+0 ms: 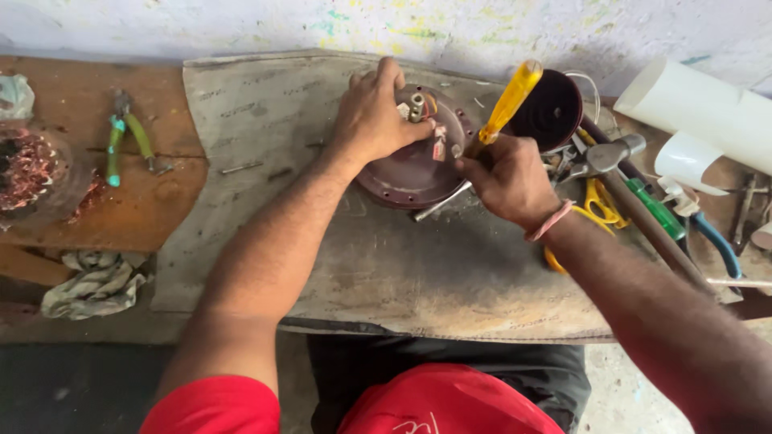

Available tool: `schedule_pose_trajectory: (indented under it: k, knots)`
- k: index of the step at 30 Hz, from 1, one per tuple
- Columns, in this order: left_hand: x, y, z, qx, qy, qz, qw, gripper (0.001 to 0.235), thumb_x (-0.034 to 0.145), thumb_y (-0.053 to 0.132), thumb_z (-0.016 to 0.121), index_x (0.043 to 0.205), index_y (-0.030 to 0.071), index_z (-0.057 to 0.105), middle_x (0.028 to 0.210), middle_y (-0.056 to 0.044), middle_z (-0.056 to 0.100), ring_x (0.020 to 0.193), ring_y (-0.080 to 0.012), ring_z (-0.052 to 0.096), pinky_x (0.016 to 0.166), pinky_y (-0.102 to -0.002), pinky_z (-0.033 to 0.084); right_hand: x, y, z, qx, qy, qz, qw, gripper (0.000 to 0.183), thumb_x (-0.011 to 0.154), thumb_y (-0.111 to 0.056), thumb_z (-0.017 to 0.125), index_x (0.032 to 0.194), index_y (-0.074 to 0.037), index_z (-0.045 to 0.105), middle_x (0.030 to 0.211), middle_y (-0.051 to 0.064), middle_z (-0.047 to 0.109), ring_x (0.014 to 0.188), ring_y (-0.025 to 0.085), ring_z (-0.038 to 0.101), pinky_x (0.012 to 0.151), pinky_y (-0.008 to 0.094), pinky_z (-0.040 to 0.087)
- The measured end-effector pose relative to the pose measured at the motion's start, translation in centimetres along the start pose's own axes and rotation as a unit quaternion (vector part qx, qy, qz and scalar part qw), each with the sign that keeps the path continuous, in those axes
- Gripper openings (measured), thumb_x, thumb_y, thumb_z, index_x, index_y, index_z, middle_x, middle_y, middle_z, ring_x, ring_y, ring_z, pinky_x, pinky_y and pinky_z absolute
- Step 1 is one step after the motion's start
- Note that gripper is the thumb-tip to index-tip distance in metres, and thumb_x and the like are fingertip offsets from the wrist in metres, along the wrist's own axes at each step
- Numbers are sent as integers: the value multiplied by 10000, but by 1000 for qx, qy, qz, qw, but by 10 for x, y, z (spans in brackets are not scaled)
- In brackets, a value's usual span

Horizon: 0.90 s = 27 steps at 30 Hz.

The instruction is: The person disassembles a ceiling fan motor using a hammer and screwdriver, removes wires using pliers, and performs maintenance on internal components on a workbench.

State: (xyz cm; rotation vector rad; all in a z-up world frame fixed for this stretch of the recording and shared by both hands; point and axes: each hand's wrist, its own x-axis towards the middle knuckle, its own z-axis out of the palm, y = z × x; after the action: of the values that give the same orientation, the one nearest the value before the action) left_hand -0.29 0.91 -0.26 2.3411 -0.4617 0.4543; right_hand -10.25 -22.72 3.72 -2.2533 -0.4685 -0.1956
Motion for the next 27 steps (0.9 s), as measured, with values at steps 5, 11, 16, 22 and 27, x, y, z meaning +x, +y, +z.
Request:
schedule_pose_trajectory:
  k: [5, 11, 16, 22, 27]
  knots:
    - [10, -11, 3, -61, -33, -67, 995, 671, 681, 470, 931, 1043, 100, 504, 937, -132, 719, 917, -327, 724, 801, -467, 574, -31, 6, -14, 146, 109, 13, 983, 99, 1008, -89, 735, 1065, -9, 725, 881, 92, 709, 772, 78, 638, 666, 256, 511]
    - [19, -35, 4, -144, -36, -48, 988, 714, 667, 461, 922, 1133, 69, 549, 1024, -136, 762, 982, -302, 753, 864, -409, 579, -87, 22, -18, -27, 37, -1, 999, 161, 959, -69, 700, 1104, -23, 752, 932, 79, 777, 790, 142, 725, 679, 256, 563]
    - [18, -38, 7, -120, -60, -56, 989, 756, 655, 457, 940, 1176, 52, 571, 1038, -144, 744, 983, -300, 727, 850, -413, 563, -128, 20, -14, 179, -69, 27, 981, 477, 913, -48, 635, 1387, -6, 597, 1213, 128, 729, 1008, 185, 728, 819, 293, 593]
    - [18, -28, -1, -126, -66, -67, 988, 695, 655, 461, 922, 1122, 52, 609, 1018, -134, 757, 965, -274, 744, 849, -405, 577, -151, 20, -15, 674, -132, 114, 718, 623, 1024, -253, 635, 1535, 64, 470, 1480, 308, 564, 1243, 403, 633, 988, 488, 537]
    - [16, -27, 1, -140, -64, -57, 987, 662, 668, 471, 921, 1096, 59, 630, 1010, -117, 769, 960, -262, 760, 854, -397, 590, -90, 29, -48, 632, -200, 78, 745, 722, 924, -179, 697, 1549, 11, 390, 1602, 229, 436, 1410, 364, 531, 1088, 515, 485]
